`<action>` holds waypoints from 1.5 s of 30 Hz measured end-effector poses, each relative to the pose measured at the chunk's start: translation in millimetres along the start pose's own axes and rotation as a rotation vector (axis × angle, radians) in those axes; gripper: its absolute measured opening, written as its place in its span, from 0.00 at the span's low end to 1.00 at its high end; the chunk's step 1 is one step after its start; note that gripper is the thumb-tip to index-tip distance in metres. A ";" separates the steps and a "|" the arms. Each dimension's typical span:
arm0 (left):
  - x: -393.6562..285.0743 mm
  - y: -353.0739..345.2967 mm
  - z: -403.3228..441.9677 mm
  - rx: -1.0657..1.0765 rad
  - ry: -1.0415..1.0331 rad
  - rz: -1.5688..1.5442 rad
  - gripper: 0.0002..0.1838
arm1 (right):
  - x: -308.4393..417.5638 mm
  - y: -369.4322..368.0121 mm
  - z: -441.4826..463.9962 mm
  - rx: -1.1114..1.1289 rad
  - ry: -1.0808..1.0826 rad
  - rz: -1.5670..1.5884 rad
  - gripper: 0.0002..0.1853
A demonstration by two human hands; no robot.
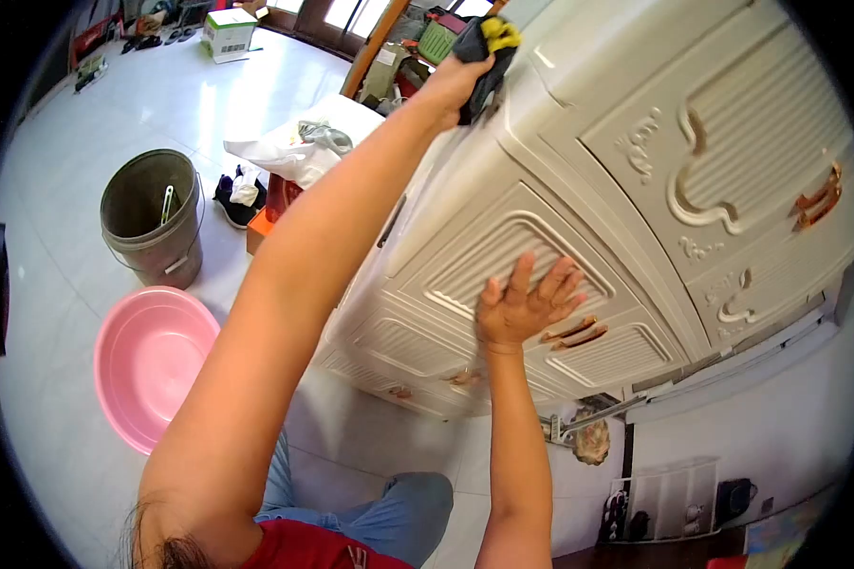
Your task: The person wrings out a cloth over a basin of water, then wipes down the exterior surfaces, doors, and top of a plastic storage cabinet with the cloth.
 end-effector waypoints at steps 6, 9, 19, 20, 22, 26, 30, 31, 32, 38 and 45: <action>-71.8 -28.6 -25.0 0.207 -0.177 0.204 0.20 | -2.6 -1.0 -1.8 0.032 -0.027 0.005 0.30; -128.5 -36.8 -79.2 0.182 -0.367 0.180 0.20 | -2.2 -0.6 -1.3 0.026 -0.018 0.001 0.29; -145.2 -115.8 -255.4 0.683 -0.911 0.978 0.32 | -10.1 -7.2 -0.2 0.259 -0.142 0.106 0.33; -133.8 -130.4 -270.6 0.743 -0.976 1.149 0.31 | -31.7 -16.9 4.6 0.324 -0.409 0.674 0.34; -127.1 -137.9 -281.5 0.713 -1.069 1.195 0.26 | -40.1 -6.4 -1.4 0.342 -0.462 0.683 0.30; -125.0 -139.2 -279.7 0.663 -0.971 1.075 0.29 | -46.8 54.8 -44.2 0.133 -0.205 0.381 0.21; -103.6 -137.3 -292.9 0.670 -0.820 1.043 0.41 | -94.2 98.4 -45.4 0.065 -0.745 0.796 0.25; -97.0 -138.0 -297.4 0.674 -0.789 1.035 0.42 | -102.8 96.4 -44.1 0.061 -0.922 0.957 0.26; -87.0 -137.6 -301.2 0.691 -0.765 1.041 0.42 | -99.2 87.7 -34.7 0.075 -0.982 1.245 0.27; -63.8 -155.0 -318.2 0.839 -0.646 1.010 0.29 | -74.1 85.1 -3.9 0.198 -0.759 1.002 0.30; -71.3 -131.0 -294.8 0.871 0.066 0.464 0.48 | -75.8 107.9 31.5 0.000 -0.688 0.744 0.18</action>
Point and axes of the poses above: each hand's wrist, its own z-axis towards the middle knuckle, its own y-axis out of the back of the hand, x = y × z, the point moved 10 cm from there along z, towards the middle knuckle, and after that the axes turned 15 degrees about -y, right-handed, at the moved point
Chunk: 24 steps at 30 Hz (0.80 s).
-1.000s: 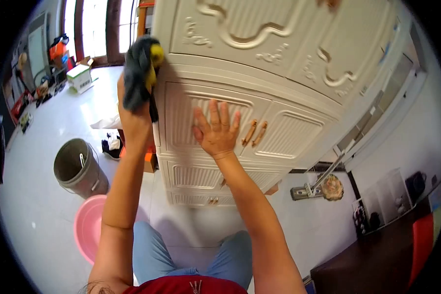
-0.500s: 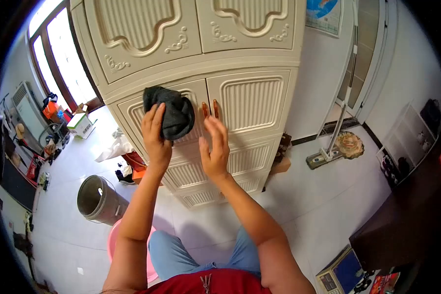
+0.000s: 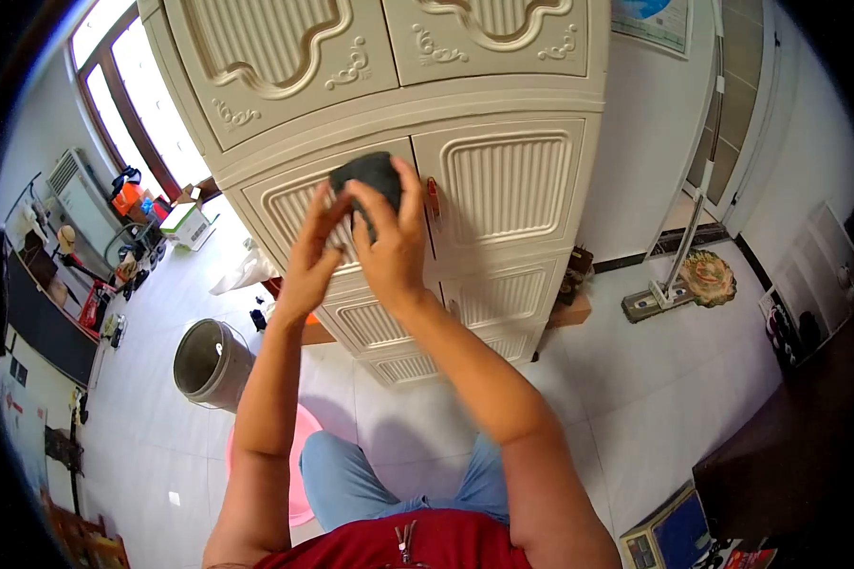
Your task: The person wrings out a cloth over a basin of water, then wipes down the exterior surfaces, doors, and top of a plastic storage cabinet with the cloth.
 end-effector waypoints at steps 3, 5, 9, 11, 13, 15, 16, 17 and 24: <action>-44.4 97.6 -11.5 -0.590 -0.438 0.569 0.28 | 56.4 -24.0 -1.2 0.028 0.505 0.039 0.12; -72.5 111.1 -8.9 -0.798 -0.589 0.852 0.28 | 73.0 -55.9 0.3 0.091 0.673 -0.205 0.11; -27.9 114.9 11.0 -0.593 -0.530 1.388 0.42 | 62.7 -57.0 25.0 0.004 0.731 -0.310 0.05; -25.4 114.6 15.9 -0.634 -0.507 1.364 0.44 | 35.4 -23.6 52.6 -0.193 0.645 -0.482 0.08; -22.7 113.8 13.9 -0.658 -0.466 1.347 0.44 | -4.2 29.7 74.4 -0.305 0.542 -0.482 0.15; -20.3 113.5 12.6 -0.623 -0.452 1.390 0.43 | -44.2 78.9 85.9 -0.410 0.358 -0.659 0.24; -19.2 112.7 12.7 -0.604 -0.450 1.408 0.43 | -51.3 101.4 87.1 -0.474 0.327 -0.714 0.26; -19.9 109.0 12.2 -0.610 -0.451 1.451 0.41 | -60.3 121.6 91.5 -0.484 0.238 -0.735 0.22; -22.8 104.6 11.7 -0.579 -0.484 1.461 0.40 | -80.0 144.2 97.5 -0.485 -0.030 -0.643 0.34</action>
Point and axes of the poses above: each hand's wrist, its own z-axis towards the middle knuckle, its own y-axis out of the back of the hand, x = y × z, the point moved 10 cm from there along z, towards the middle knuckle, and after that the axes turned 15 degrees about -y, right-handed, at the moved point
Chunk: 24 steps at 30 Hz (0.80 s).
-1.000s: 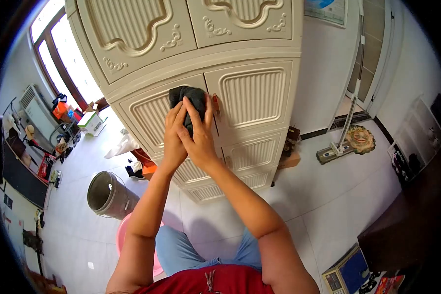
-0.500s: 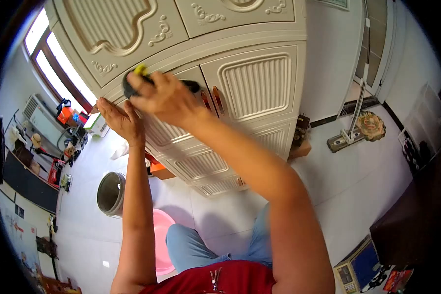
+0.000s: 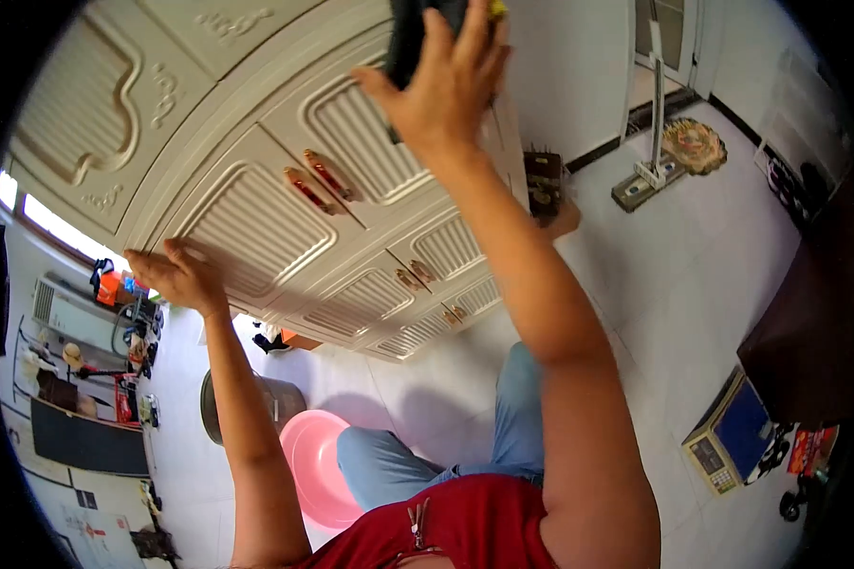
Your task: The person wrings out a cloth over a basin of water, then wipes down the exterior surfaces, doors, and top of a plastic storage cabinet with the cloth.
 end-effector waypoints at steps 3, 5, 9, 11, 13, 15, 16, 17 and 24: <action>4.1 -4.0 -3.8 0.021 0.006 -0.007 0.41 | -20.9 -8.8 -4.1 -0.069 0.014 0.178 0.43; 5.8 -3.6 -5.5 0.000 -0.035 -0.031 0.41 | -48.3 -14.5 -17.8 -0.160 0.013 0.187 0.33; 2.6 -1.4 -2.6 -0.033 -0.012 -0.054 0.41 | -108.3 -8.2 -61.5 -0.120 -0.028 0.227 0.22; 9.7 -3.8 -3.7 0.004 -0.056 0.019 0.40 | -146.4 -2.3 -93.7 -0.035 -0.148 0.291 0.20; 7.0 -6.8 -3.8 -0.017 -0.018 -0.066 0.42 | -191.5 -3.0 -129.9 0.053 -0.331 0.363 0.20; 2.6 -7.2 -2.7 0.026 0.026 -0.027 0.43 | -242.3 -8.5 -170.6 0.146 -0.597 0.462 0.23; 6.6 -7.8 -4.1 0.060 0.006 0.027 0.43 | -268.4 -13.6 -189.8 0.193 -0.736 0.544 0.24; 12.1 -8.9 -5.9 0.063 0.008 0.045 0.43 | -294.2 -19.7 -211.6 0.224 -0.850 0.556 0.25; -1.7 -6.7 0.8 0.035 0.054 0.042 0.41 | -447.4 -48.1 -310.1 0.369 -1.330 0.294 0.22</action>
Point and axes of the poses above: each hand's wrist, its own z-axis towards the middle knuckle, its own y-axis out of the back of the hand, x = y × z, the point moved 10 cm from there along z, towards the middle knuckle, and after that the axes turned 15 degrees about -y, right-handed, at the moved point
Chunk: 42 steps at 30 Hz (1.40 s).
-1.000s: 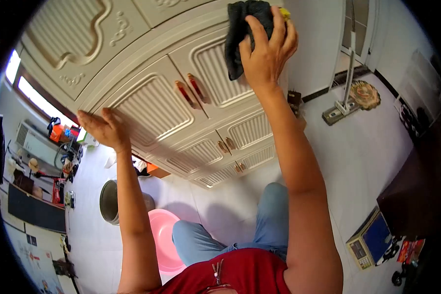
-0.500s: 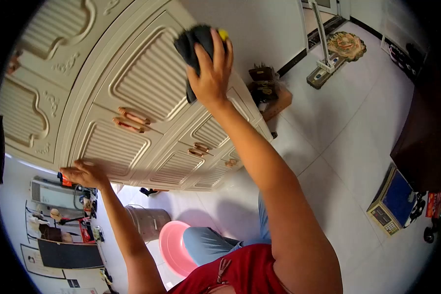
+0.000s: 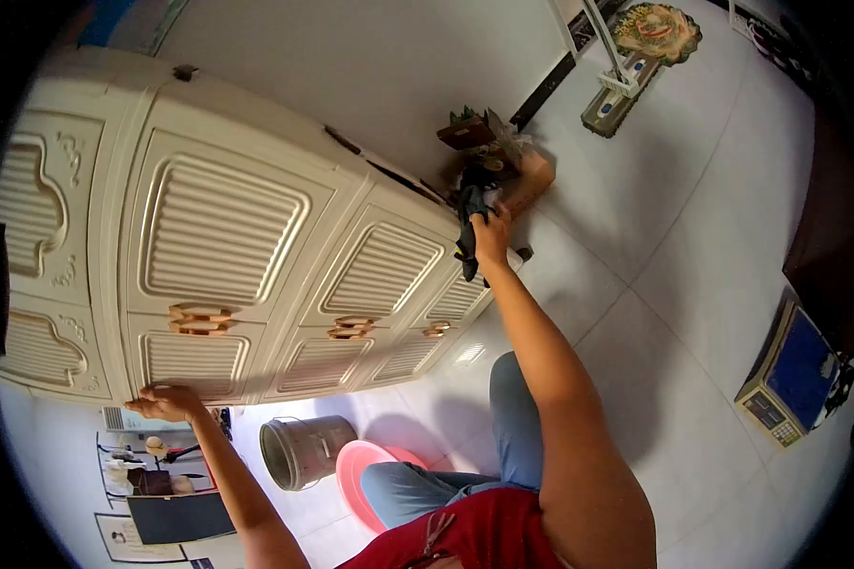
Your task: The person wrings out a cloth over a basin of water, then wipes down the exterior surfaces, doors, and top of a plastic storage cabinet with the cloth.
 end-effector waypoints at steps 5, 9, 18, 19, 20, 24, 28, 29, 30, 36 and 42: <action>16.9 -3.5 -1.6 0.020 -0.066 0.079 0.41 | 41.3 -55.8 20.5 0.291 -0.046 0.168 0.18; -6.9 2.6 0.1 -0.012 0.050 0.011 0.40 | 185.0 -87.6 -42.8 0.644 0.334 0.256 0.22; 19.0 0.6 2.2 -0.067 -0.048 0.071 0.40 | 32.0 -73.1 24.4 0.736 -0.144 0.161 0.23; 19.4 -1.1 3.1 -0.069 -0.049 0.069 0.40 | 26.4 -64.0 24.2 0.692 -0.128 0.134 0.23; 19.2 -3.3 0.9 -0.067 -0.048 0.070 0.40 | 22.7 -56.1 26.6 0.645 -0.111 0.106 0.23; 19.4 1.2 1.4 -0.052 -0.067 0.086 0.40 | 8.5 -77.0 38.2 0.630 -0.172 0.128 0.23; 28.3 -2.9 5.4 -0.014 -0.055 0.107 0.40 | 27.6 -70.2 24.0 0.597 -0.163 0.303 0.24; 32.3 -4.4 4.9 -0.001 -0.048 0.113 0.40 | 30.4 -67.3 21.9 0.595 -0.172 0.347 0.24; 35.8 -5.2 4.1 0.011 -0.042 0.122 0.40 | 34.8 -65.1 19.3 0.595 -0.181 0.391 0.24; -12.4 2.0 2.4 0.005 0.002 0.133 0.41 | 74.3 -92.8 22.1 0.648 0.129 -0.099 0.36; -2.9 1.0 -1.7 -0.003 -0.013 0.140 0.42 | 102.8 -104.5 17.7 0.749 0.165 -0.284 0.42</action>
Point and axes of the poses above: each hand's wrist, its own z-axis towards the middle knuckle, its own y-axis out of the back of the hand, x = y × z, the point moved 10 cm from there along z, towards the middle knuckle, and after that the axes turned 15 degrees about -y, right-handed, at the moved point
